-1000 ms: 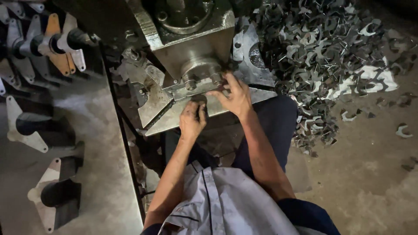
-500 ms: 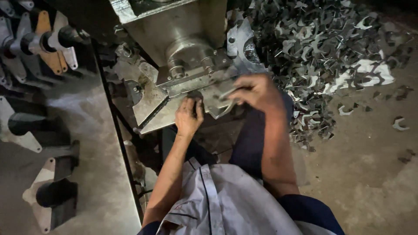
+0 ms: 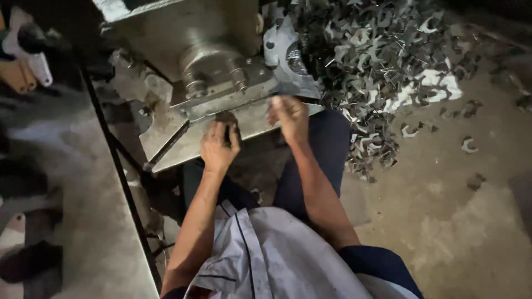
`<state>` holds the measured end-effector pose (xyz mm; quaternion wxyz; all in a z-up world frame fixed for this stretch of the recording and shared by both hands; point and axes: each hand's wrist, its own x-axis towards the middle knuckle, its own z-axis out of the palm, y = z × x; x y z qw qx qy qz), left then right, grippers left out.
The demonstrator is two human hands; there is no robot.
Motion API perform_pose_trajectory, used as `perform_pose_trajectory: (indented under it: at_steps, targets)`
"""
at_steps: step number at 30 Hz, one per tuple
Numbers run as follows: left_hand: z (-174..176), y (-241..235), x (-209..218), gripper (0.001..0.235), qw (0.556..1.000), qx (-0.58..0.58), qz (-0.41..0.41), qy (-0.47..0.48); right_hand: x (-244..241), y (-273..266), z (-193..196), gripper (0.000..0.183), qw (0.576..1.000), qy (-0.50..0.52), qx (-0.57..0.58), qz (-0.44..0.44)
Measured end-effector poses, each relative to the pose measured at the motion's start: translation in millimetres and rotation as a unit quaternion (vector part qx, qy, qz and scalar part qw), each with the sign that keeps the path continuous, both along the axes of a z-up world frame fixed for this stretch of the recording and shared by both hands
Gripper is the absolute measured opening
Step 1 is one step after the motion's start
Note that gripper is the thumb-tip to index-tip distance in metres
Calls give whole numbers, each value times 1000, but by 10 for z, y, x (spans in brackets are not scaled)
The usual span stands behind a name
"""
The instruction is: Placing metal brackets into a power press for stamping and removing them.
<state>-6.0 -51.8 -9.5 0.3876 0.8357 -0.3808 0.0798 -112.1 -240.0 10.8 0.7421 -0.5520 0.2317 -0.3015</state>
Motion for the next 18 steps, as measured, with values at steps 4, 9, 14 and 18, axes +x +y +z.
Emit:
perform_pose_trajectory:
  at_steps: [4,9,14,18]
  targets:
    - [-169,6,-14,9,999,-24,43,-8,93,366,-5,26,976,48,-177,116]
    - [-114,52,-5,20,999,8,11,32,199,473,-83,17,938,86,-330,60]
    - [50,89,-79,22,998,-46,25,23,205,443,42,24,940,84,-324,69]
    - [-81,94,-69,20,999,-14,9,35,153,478,34,25,959,82,-262,73]
